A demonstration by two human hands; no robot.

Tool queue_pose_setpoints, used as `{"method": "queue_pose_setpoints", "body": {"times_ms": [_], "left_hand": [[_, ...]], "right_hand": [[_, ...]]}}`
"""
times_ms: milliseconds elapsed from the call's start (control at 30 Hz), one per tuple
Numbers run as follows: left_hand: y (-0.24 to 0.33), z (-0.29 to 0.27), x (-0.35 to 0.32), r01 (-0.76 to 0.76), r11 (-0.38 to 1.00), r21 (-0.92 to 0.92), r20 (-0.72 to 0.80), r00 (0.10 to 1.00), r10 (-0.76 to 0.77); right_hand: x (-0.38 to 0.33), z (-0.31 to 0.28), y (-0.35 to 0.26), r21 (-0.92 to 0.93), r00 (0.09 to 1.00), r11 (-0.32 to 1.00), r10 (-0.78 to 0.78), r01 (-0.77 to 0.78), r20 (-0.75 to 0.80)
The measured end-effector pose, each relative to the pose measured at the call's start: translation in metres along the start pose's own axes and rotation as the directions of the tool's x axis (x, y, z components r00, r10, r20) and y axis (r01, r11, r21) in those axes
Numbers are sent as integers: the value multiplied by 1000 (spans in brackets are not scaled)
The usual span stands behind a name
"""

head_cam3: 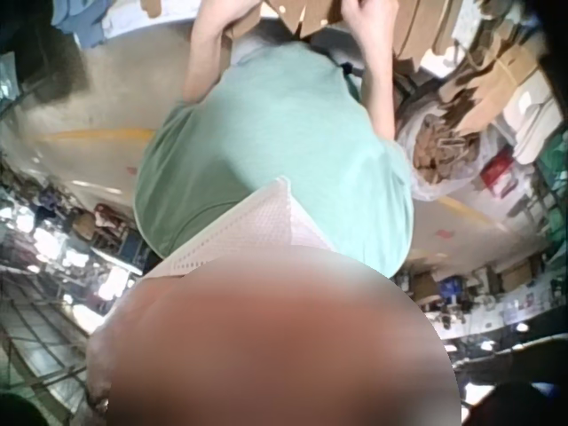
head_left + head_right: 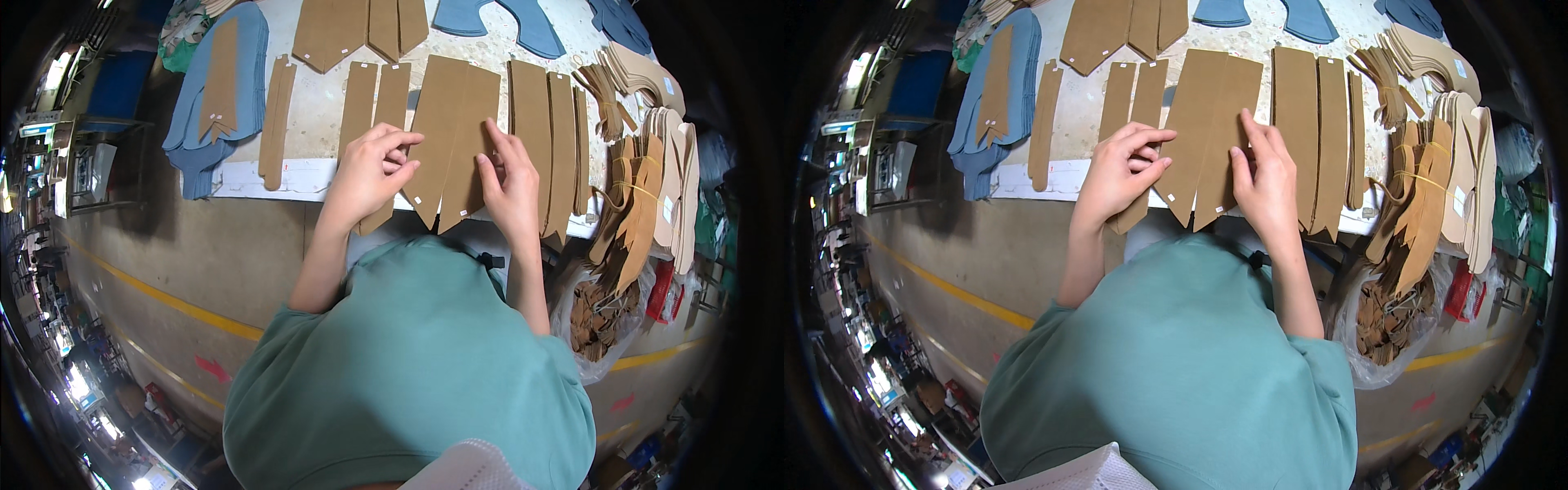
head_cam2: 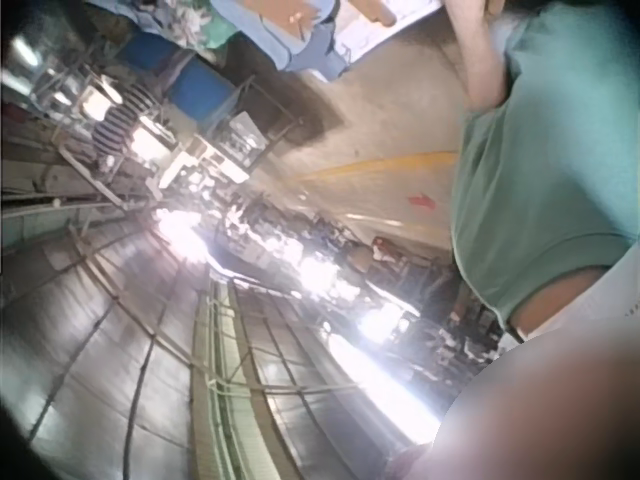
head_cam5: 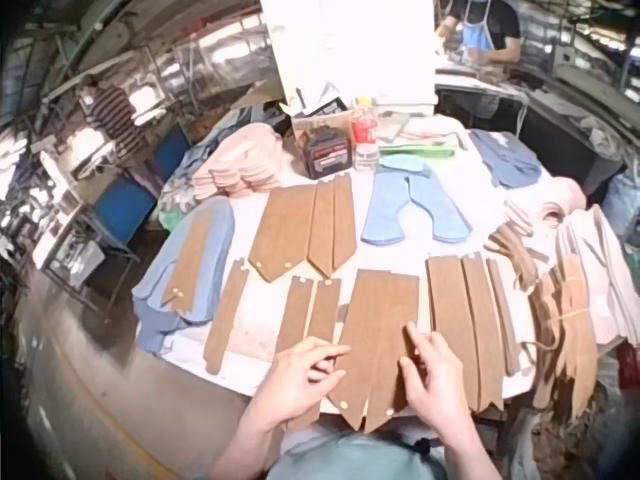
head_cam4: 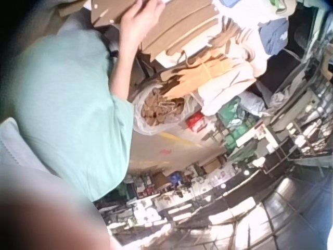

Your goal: The person repeatedly picks up, separates, and restacks brown cardboard pieces on a worktable. They handle the pieces one at a time, aligning edges and occasionally moving them between piles. The task continues without a visible final destination or completed assembly.

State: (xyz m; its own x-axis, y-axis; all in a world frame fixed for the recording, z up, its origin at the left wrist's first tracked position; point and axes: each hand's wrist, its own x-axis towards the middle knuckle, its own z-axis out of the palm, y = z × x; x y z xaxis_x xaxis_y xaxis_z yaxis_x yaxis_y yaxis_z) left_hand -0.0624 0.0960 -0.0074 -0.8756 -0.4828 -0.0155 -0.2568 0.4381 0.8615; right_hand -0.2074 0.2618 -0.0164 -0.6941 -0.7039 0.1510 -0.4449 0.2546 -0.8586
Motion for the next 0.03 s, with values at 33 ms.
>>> {"method": "queue_pose_setpoints", "body": {"times_ms": [33], "left_hand": [[-3, 2, -1, 32, 997, -65, -7, 999, -32]], "right_hand": [[3, 1, 0, -49, 999, 999, 23, -22, 28]]}}
